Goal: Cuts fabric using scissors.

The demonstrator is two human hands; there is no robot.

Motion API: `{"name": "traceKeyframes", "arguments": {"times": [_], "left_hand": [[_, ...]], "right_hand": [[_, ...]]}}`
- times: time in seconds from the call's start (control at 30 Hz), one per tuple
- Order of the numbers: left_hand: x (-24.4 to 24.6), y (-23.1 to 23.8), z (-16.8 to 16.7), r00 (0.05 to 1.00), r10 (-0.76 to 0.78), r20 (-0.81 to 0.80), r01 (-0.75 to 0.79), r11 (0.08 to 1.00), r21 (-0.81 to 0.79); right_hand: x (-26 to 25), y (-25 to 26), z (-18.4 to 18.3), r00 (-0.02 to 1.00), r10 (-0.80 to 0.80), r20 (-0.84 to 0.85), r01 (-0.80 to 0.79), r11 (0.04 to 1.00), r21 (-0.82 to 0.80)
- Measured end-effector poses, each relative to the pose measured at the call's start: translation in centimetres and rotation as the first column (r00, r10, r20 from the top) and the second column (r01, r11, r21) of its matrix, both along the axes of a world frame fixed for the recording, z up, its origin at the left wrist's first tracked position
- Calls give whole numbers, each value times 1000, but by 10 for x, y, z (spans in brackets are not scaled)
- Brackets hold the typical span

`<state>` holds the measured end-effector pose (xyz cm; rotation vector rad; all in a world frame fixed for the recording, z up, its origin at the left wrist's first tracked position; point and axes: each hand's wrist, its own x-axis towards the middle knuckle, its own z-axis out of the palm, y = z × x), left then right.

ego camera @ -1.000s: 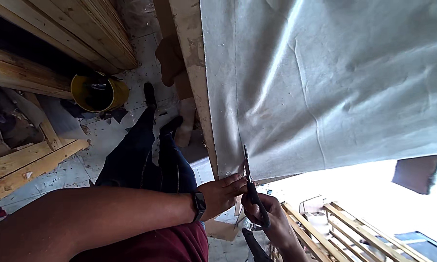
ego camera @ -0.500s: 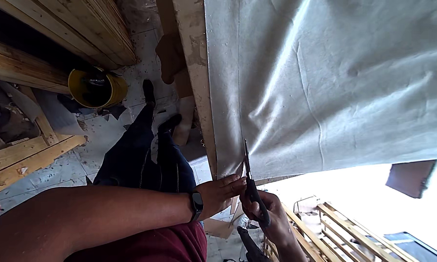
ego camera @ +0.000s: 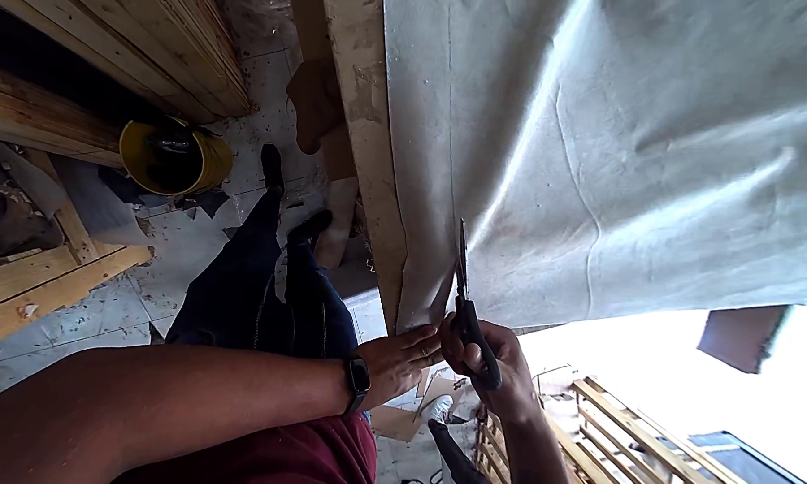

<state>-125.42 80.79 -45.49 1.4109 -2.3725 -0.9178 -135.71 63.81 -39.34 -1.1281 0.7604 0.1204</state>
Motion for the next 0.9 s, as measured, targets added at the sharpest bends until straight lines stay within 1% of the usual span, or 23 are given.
{"name": "traceKeyframes", "arguments": {"times": [0.2,0.37,0.5,0.6,0.73,0.9], "left_hand": [[-2,1,-2,997,44,57,-39,996,-79],[-2,-1,-2,998,49,48,-46,997,-63],[-12,1,-13,996,73,52,-67,993,-100],[-13,2,-13,994,86,61,-79,990,-117],[-14,3,-14,996,93,16,-91,992,-90],[-20,5,-20,991,133,-9,-133,985,-114]], "right_hand": [[29,-7,1,997,-43,57,41,999,35],[50,-14,1,996,-56,72,56,998,4],[73,-25,2,995,-59,84,61,998,-18],[93,-33,2,990,-59,128,62,998,-20],[115,-41,3,990,-65,127,71,997,-38],[132,-47,0,990,-78,116,83,996,-40]]}}
